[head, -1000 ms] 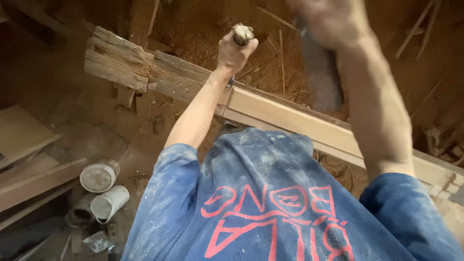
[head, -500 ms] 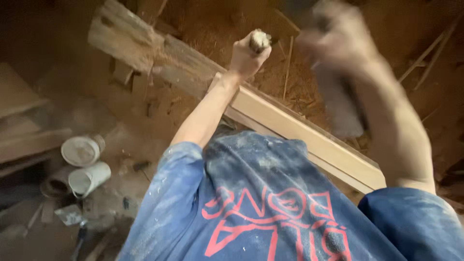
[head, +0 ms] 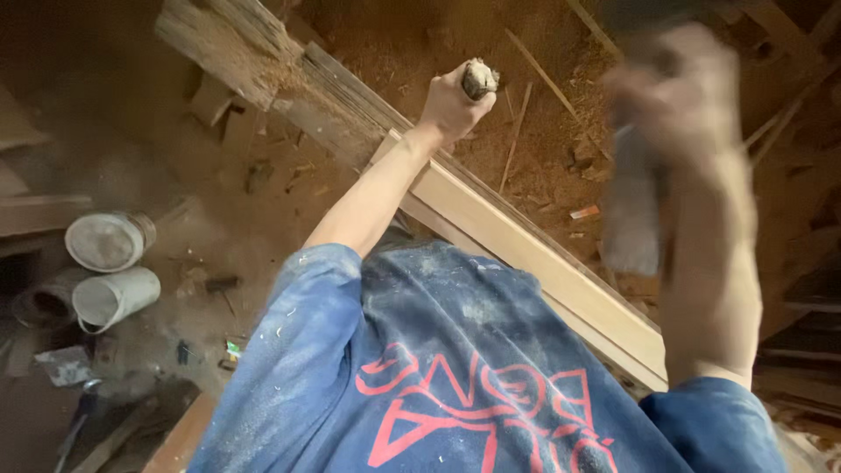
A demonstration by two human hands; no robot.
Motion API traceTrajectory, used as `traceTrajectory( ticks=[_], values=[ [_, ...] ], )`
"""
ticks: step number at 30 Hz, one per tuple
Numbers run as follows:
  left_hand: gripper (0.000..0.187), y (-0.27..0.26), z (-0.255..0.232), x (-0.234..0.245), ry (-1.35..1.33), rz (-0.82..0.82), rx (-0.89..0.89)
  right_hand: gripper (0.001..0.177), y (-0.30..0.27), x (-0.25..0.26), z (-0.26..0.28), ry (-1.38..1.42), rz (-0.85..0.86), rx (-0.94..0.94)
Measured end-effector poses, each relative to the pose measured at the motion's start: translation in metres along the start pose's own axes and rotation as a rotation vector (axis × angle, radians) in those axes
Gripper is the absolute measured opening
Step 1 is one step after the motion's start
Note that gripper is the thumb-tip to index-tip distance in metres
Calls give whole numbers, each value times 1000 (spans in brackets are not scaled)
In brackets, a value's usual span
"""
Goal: The person uses a chisel and axe to carve notches into a wooden plank, then smooths the carved areas with an angle grinder. The person repeatedly strikes the chisel with the axe to remove wood and later grinds the surface to refine the shape.
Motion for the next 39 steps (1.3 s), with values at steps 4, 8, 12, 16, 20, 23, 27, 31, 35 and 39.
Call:
traceTrajectory(
  ticks=[4,8,12,16,20,23,27,31,35,39],
  values=[
    [17,19,12,1,23,11,37,28,-6,-5,18,170,-112,106],
    [19,14,8,9,66,-46,-161,66,-7,-105,28,35,344,-30],
    [19,19,-4,19,154,-159,-195,43,7,-100,22,199,255,-20],
    [23,16,28,-7,230,-50,760,38,-13,-99,6,349,154,-190],
    [29,9,56,17,320,-128,660,32,-24,-108,-6,617,145,-186],
    [40,-7,52,37,232,-148,240,30,-30,-112,-16,577,136,-271],
    [50,17,30,50,123,-216,108,34,-25,-112,-13,590,184,-225],
    [49,21,7,39,133,-246,49,38,-15,-105,5,502,146,-46],
    [47,15,-2,34,31,-228,8,39,-9,-93,19,425,137,-13],
    [45,17,-5,34,86,-225,-25,38,-12,-81,32,408,109,72]
  ],
)
Point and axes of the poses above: each hand's wrist, its own y-axis towards the middle knuckle, its own x-axis out of the back of the hand, z = x × y, the point moved 2 cm from there along y, towards the middle knuckle, and after that the axes turned 3 degrees about z, right-handed, at the moved point
